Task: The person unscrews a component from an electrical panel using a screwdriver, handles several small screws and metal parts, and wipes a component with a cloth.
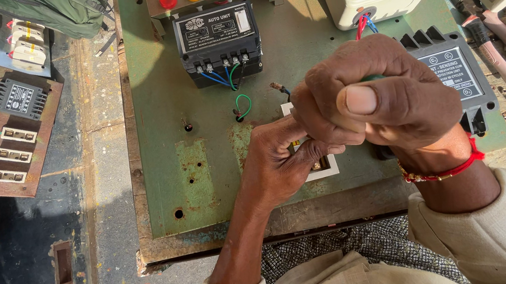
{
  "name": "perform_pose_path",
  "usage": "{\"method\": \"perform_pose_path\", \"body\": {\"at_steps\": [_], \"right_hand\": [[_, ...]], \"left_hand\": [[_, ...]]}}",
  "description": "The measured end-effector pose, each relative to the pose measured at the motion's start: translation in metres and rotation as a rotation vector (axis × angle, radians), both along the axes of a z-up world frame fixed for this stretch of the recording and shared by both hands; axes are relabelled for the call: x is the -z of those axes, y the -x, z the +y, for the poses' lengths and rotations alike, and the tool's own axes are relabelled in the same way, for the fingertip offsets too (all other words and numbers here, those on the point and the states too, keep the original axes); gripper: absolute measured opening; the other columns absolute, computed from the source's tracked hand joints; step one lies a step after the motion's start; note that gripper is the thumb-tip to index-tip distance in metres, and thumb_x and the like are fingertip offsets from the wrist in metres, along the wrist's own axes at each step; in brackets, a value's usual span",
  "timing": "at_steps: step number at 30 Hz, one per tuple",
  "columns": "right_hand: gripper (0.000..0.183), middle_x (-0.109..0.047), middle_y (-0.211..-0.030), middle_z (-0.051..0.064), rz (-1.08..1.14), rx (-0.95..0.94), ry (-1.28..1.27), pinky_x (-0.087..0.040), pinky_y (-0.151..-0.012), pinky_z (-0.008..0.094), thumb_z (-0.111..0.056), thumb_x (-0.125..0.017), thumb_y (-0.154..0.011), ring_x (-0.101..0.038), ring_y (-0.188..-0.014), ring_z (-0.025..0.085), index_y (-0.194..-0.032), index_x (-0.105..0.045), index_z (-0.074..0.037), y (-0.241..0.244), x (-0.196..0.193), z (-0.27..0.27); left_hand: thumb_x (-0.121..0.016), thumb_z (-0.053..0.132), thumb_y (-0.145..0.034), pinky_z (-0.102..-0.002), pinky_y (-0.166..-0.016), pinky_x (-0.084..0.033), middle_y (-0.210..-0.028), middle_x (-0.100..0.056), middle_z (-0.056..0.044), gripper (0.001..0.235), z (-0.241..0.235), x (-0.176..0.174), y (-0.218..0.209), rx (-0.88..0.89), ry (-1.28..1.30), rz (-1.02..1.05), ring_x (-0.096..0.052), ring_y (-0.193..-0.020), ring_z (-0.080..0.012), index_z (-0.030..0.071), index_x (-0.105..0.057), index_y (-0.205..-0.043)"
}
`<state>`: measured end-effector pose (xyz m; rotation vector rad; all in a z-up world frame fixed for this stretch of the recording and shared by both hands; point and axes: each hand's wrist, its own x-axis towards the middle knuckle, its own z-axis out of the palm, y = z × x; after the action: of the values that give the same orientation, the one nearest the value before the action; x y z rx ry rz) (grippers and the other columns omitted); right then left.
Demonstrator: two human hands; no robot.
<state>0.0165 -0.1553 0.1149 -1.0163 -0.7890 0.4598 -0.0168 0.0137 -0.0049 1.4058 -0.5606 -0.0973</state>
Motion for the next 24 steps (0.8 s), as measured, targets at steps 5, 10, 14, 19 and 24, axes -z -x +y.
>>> {"method": "perform_pose_path", "body": {"at_steps": [5,10,14,19,24], "right_hand": [[0.046,-0.042,-0.062,0.003,-0.008,0.372,0.031,-0.033,-0.049,0.026,-0.032,-0.053,-0.111,-0.040,-0.055,0.011,-0.074,-0.044,-0.006,0.014,0.003,0.015],[0.050,-0.038,-0.064,0.003,-0.073,0.433,0.052,-0.033,-0.053,0.025,-0.034,-0.051,-0.115,-0.041,-0.058,0.011,-0.075,-0.044,-0.005,0.014,0.002,0.018],[0.049,-0.041,-0.063,0.005,-0.057,0.440,0.080,-0.032,-0.052,0.025,-0.036,-0.050,-0.114,-0.040,-0.057,0.011,-0.076,-0.044,-0.005,0.013,0.000,0.019],[0.047,-0.044,-0.064,0.007,-0.009,0.444,0.093,-0.032,-0.053,0.026,-0.040,-0.050,-0.113,-0.039,-0.054,0.011,-0.082,-0.046,-0.005,0.014,-0.001,0.021],[0.050,-0.044,-0.061,0.008,-0.027,0.515,0.137,-0.031,-0.049,0.025,-0.043,-0.046,-0.113,-0.037,-0.053,0.011,-0.082,-0.046,-0.004,0.021,-0.001,0.022]], "left_hand": [[-0.072,0.006,-0.098,-0.028,-0.085,-0.063,-0.104,-0.077,-0.002,0.021,0.006,-0.005,-0.005,0.040,0.027,0.038,-0.072,-0.097,-0.0079,0.009,-0.073,-0.119],[-0.071,0.004,-0.100,-0.028,-0.085,-0.061,-0.104,-0.077,0.000,0.020,0.007,-0.003,-0.006,0.052,0.044,0.055,-0.070,-0.096,-0.0066,0.010,-0.074,-0.119],[-0.073,0.007,-0.099,-0.029,-0.085,-0.062,-0.104,-0.078,-0.001,0.017,0.007,-0.004,-0.005,0.026,0.003,0.025,-0.072,-0.097,-0.0080,0.010,-0.074,-0.116],[-0.072,0.009,-0.099,-0.029,-0.084,-0.063,-0.104,-0.079,-0.002,0.016,0.006,-0.004,-0.005,0.014,-0.029,0.022,-0.074,-0.096,-0.0096,0.010,-0.075,-0.115],[-0.069,0.006,-0.101,-0.029,-0.088,-0.065,-0.106,-0.079,-0.004,0.017,0.006,-0.003,-0.003,0.056,0.037,0.062,-0.075,-0.100,-0.0107,0.008,-0.074,-0.117]]}}
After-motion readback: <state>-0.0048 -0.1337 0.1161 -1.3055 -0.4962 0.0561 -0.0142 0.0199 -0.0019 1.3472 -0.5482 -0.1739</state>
